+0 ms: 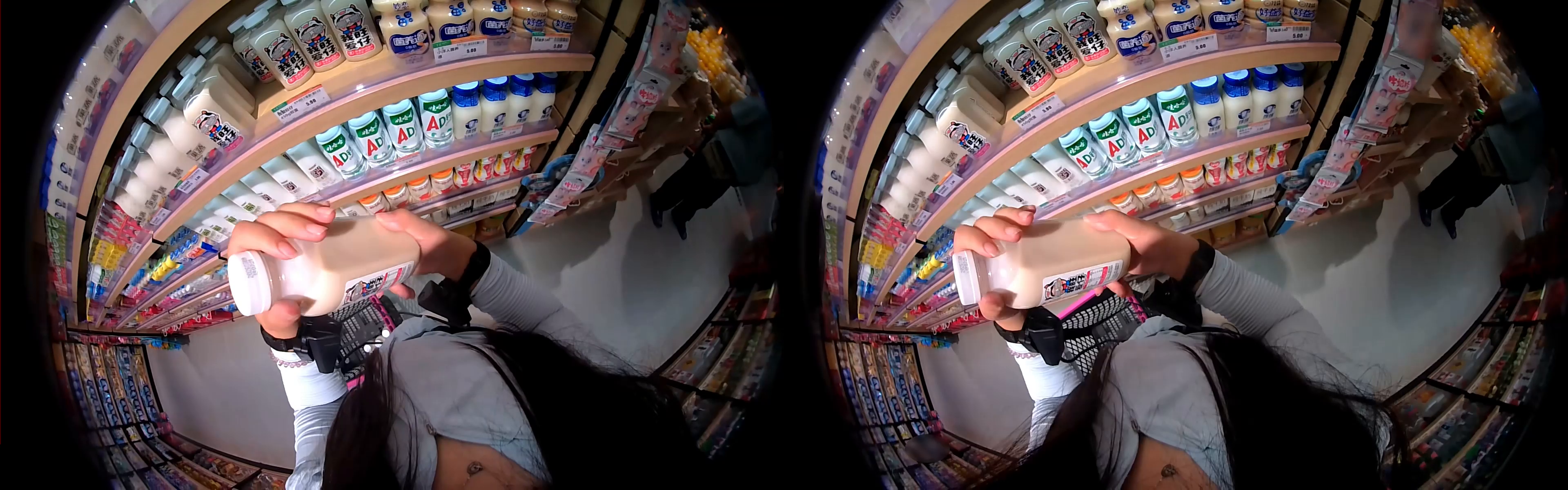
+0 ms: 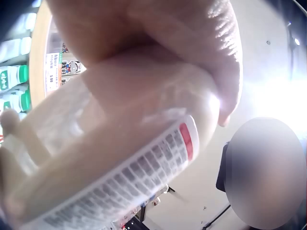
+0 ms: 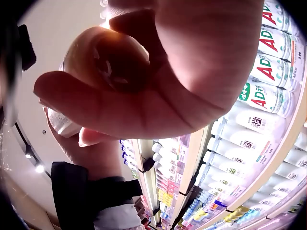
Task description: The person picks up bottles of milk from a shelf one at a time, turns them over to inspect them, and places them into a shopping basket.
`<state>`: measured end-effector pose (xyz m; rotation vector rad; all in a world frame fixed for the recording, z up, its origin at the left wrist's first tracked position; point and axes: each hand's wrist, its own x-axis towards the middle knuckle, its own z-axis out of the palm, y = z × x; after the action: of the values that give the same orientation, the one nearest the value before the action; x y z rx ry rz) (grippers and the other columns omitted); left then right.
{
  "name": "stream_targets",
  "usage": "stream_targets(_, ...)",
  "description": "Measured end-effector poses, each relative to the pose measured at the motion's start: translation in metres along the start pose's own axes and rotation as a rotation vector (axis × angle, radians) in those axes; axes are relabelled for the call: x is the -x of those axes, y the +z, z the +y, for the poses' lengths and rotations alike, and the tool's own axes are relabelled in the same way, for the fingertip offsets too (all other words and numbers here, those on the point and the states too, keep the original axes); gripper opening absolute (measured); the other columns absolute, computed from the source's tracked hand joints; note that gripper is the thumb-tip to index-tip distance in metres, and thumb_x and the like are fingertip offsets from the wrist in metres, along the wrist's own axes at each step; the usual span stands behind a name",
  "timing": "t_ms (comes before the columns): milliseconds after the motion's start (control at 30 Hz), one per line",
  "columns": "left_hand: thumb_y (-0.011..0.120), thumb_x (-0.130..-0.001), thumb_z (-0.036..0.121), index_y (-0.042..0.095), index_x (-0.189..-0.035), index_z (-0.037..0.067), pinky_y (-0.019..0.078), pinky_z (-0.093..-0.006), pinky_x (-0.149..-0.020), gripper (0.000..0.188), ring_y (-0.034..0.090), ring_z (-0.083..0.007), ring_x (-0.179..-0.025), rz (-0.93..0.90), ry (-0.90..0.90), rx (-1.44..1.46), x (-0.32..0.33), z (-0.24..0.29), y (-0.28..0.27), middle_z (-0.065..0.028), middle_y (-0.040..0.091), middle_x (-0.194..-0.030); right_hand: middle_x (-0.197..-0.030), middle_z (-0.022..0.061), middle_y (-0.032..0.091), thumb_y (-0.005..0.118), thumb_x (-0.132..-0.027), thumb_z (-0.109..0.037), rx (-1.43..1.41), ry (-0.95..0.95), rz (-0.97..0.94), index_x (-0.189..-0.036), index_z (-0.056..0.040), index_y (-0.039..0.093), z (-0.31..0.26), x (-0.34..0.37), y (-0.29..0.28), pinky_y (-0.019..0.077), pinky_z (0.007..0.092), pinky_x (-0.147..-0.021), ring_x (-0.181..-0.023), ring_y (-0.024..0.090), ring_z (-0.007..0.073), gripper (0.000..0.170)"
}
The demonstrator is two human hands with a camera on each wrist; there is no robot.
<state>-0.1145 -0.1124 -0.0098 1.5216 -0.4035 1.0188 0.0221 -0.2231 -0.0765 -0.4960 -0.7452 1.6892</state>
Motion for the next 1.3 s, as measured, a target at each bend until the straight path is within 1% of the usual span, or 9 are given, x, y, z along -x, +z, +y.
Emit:
stream_targets(100,0.068,-0.071,0.032,0.042,-0.089,0.006,0.0393,-0.0430,-0.086,0.040,0.052,-0.0308,-0.091,0.090,-0.014,-0.023,0.003,0.002,0.000,-0.0141,0.054,-0.087,-0.095,0.0120,0.062,0.025,-0.093,-0.045,-0.024,-0.016,-0.094,-0.122,-0.0003,0.045,0.005,-0.006,-0.002,0.0504,0.0325,-0.048,-0.065,0.062,0.0206,0.057)
stream_targets(267,0.054,-0.082,0.031,0.042,-0.096,0.006,0.0333,-0.0441,-0.094,0.031,0.048,-0.0273,-0.097,0.349,-0.111,0.011,0.008,0.003,0.008,-0.0113,0.051,-0.095,-0.111,0.0147,0.052,0.035,-0.092,-0.027,0.078,-0.314,0.109,-0.116,0.0022,0.042,0.002,-0.015,-0.002,0.0405,0.0301,-0.090,-0.105,0.052,0.0186,0.038)
stream_targets(467,0.048,-0.089,0.030,0.047,-0.097,0.007,0.0360,-0.0434,-0.096,0.024,0.050,-0.0266,-0.103,0.675,-0.251,-0.014,0.010,0.009,0.019,-0.0080,0.056,-0.101,-0.104,0.0080,0.053,0.048,-0.089,-0.020,0.350,-0.612,0.220,-0.113,-0.0003,0.047,0.009,-0.012,-0.003,0.0407,0.0256,-0.086,-0.099,0.050,0.0121,0.031)
stream_targets(533,0.049,-0.090,0.033,0.049,-0.097,0.008,0.0381,-0.0430,-0.095,0.026,0.051,-0.0269,-0.106,0.766,-0.267,-0.011,0.009,0.008,0.019,-0.0078,0.057,-0.104,-0.116,0.0093,0.048,0.064,-0.078,-0.028,0.518,-0.559,0.180,-0.125,-0.0012,0.036,0.010,-0.007,-0.002,0.0363,0.0305,-0.096,-0.111,0.047,0.0160,0.061)
stream_targets(633,0.046,-0.091,0.032,0.047,-0.099,0.005,0.0372,-0.0399,-0.097,0.027,0.053,-0.0227,-0.101,0.808,-0.291,-0.017,0.007,0.005,0.024,-0.0082,0.055,-0.104,-0.122,0.0096,0.044,0.079,-0.063,-0.012,0.652,-0.691,0.201,-0.127,-0.0025,0.034,0.013,-0.007,0.001,0.0353,0.0303,-0.097,-0.115,0.044,0.0170,0.079)
stream_targets(967,0.046,-0.091,0.036,0.046,-0.103,0.009,0.0347,-0.0419,-0.098,0.029,0.050,-0.0256,-0.106,0.735,-0.354,-0.015,0.003,-0.018,0.036,-0.0089,0.054,-0.109,-0.115,0.0082,0.048,0.078,-0.061,-0.008,0.834,-0.809,0.338,-0.122,-0.0026,0.038,0.013,0.010,-0.019,0.0380,0.0281,-0.093,-0.110,0.047,0.0155,0.074)
stream_targets(1133,0.047,-0.088,0.048,0.038,-0.120,0.005,0.0359,-0.0425,-0.097,0.054,0.047,-0.0280,-0.112,0.646,-0.369,-0.094,0.004,-0.030,0.045,-0.0131,0.043,-0.124,-0.114,0.0079,0.049,0.079,-0.057,-0.012,0.582,-0.636,0.341,-0.122,-0.0006,0.038,0.006,0.026,-0.027,0.0389,0.0277,-0.092,-0.108,0.048,0.0146,0.077)
stream_targets(1233,0.045,-0.086,0.052,0.034,-0.126,0.004,0.0352,-0.0473,-0.100,0.063,0.041,-0.0330,-0.120,0.358,-0.265,-0.319,0.008,-0.033,0.049,-0.0155,0.040,-0.129,-0.116,0.0086,0.048,0.076,-0.058,-0.014,0.369,-0.571,0.291,-0.125,0.0013,0.035,0.006,0.029,-0.031,0.0386,0.0280,-0.092,-0.108,0.048,0.0155,0.081)
stream_targets(1300,0.059,-0.077,0.051,0.026,-0.132,0.002,0.0343,-0.0490,-0.100,0.080,0.038,-0.0370,-0.123,0.277,-0.276,-0.379,0.007,-0.033,0.050,-0.0194,0.036,-0.132,-0.116,0.0091,0.047,0.074,-0.058,-0.016,0.182,-0.512,0.249,-0.128,0.0025,0.033,0.004,0.028,-0.036,0.0380,0.0283,-0.093,-0.108,0.048,0.0162,0.083)
